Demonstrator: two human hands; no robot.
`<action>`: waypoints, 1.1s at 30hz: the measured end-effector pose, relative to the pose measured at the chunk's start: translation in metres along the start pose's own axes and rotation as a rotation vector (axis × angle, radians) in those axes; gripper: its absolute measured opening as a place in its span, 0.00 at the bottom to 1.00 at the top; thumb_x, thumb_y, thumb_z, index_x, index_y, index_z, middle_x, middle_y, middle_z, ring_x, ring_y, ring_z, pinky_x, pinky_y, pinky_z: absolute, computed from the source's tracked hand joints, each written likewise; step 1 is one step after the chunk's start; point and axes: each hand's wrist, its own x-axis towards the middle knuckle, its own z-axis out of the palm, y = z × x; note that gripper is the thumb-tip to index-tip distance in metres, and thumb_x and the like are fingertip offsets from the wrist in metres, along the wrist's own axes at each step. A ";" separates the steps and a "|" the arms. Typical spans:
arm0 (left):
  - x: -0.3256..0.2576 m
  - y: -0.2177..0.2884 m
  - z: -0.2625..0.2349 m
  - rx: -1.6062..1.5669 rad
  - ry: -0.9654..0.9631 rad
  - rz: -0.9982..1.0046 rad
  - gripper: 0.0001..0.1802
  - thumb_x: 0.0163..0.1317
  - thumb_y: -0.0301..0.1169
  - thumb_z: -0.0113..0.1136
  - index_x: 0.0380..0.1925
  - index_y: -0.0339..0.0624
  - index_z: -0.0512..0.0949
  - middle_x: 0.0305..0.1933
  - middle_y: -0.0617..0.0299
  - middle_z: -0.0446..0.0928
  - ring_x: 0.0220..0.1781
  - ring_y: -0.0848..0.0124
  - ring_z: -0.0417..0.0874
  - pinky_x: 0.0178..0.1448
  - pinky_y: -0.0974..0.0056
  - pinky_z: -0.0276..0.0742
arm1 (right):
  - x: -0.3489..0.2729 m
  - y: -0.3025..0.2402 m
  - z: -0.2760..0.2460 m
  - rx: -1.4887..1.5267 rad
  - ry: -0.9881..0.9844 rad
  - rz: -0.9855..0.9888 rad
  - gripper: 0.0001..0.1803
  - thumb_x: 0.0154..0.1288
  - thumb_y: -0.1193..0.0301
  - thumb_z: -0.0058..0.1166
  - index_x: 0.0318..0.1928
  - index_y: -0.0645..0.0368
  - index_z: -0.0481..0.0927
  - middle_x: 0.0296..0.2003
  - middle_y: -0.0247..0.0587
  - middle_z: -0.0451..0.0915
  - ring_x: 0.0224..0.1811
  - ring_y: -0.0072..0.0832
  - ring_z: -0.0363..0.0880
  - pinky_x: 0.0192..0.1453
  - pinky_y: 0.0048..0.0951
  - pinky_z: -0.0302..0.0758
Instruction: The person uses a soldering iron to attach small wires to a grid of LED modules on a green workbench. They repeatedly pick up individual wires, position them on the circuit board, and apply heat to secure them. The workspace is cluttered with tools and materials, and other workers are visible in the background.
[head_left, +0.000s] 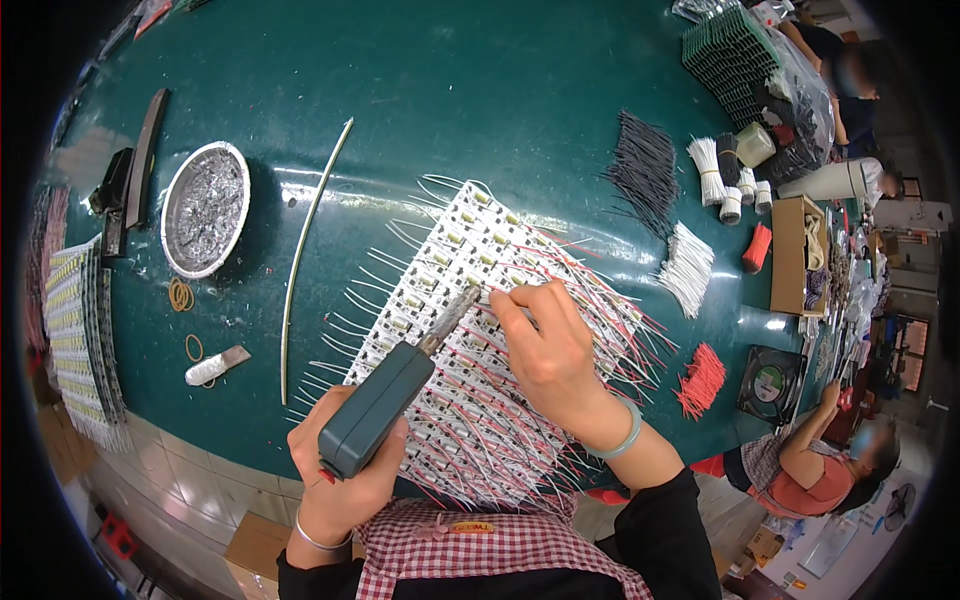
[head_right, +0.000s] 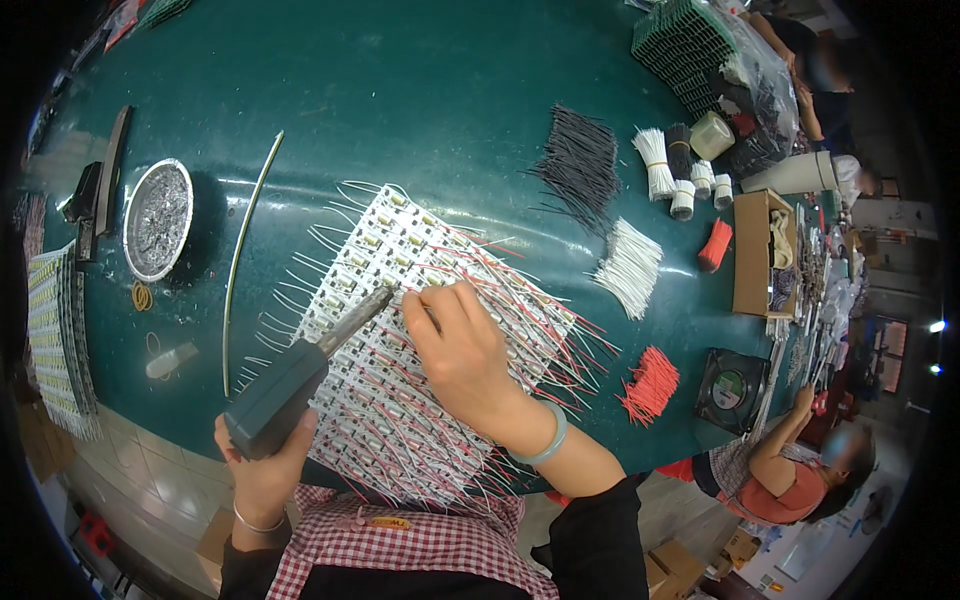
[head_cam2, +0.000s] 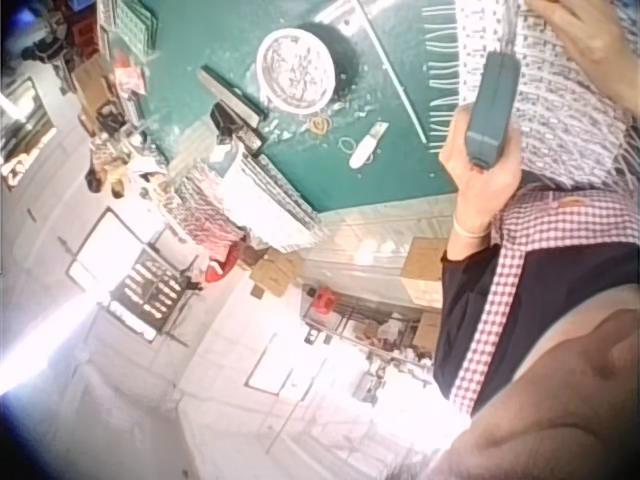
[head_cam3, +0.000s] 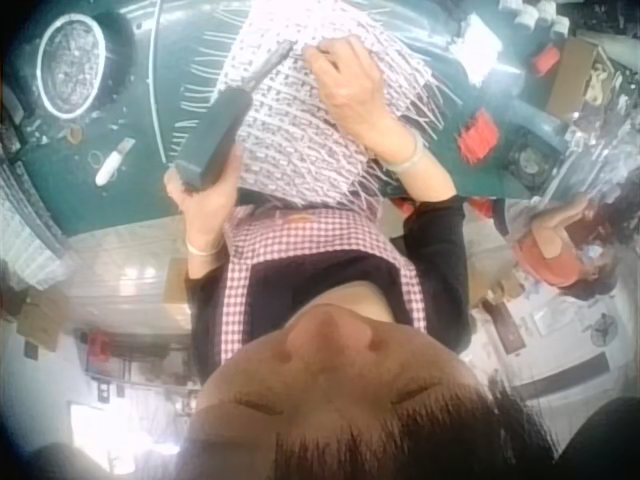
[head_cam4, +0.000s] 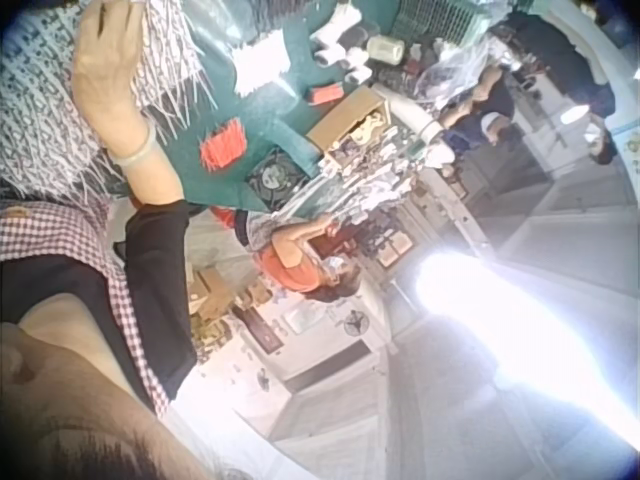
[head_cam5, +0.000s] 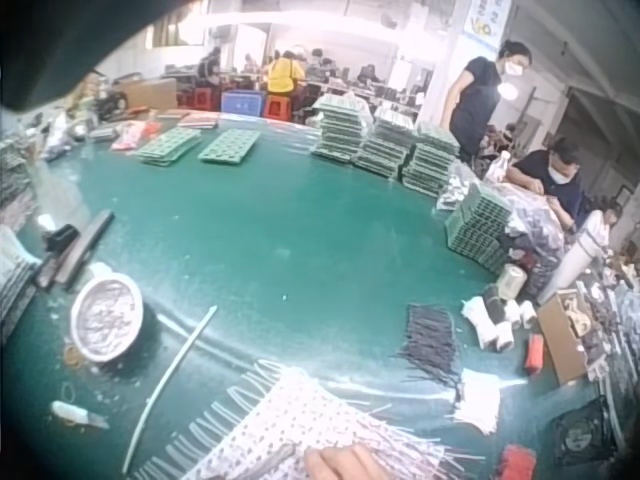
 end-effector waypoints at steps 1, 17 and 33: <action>0.000 0.000 0.001 -0.008 0.005 -0.004 0.10 0.47 0.18 0.68 0.32 0.30 0.81 0.32 0.54 0.80 0.30 0.70 0.81 0.36 0.68 0.75 | 0.000 0.000 0.000 -0.002 -0.003 -0.002 0.18 0.51 0.81 0.55 0.46 0.69 0.78 0.38 0.44 0.75 0.38 0.37 0.74 0.36 0.32 0.74; 0.000 -0.001 -0.004 0.035 -0.012 0.057 0.11 0.46 0.19 0.69 0.32 0.29 0.82 0.31 0.53 0.80 0.28 0.68 0.81 0.34 0.67 0.75 | 0.001 -0.003 0.001 -0.027 -0.007 0.013 0.18 0.50 0.81 0.56 0.44 0.69 0.79 0.38 0.44 0.74 0.38 0.36 0.74 0.34 0.31 0.74; -0.006 -0.002 -0.014 -0.045 0.092 -0.019 0.15 0.47 0.20 0.68 0.37 0.27 0.82 0.36 0.53 0.82 0.32 0.70 0.82 0.38 0.68 0.77 | -0.023 -0.018 -0.060 -0.050 0.044 0.141 0.20 0.43 0.86 0.59 0.43 0.67 0.82 0.35 0.43 0.77 0.33 0.39 0.75 0.34 0.33 0.73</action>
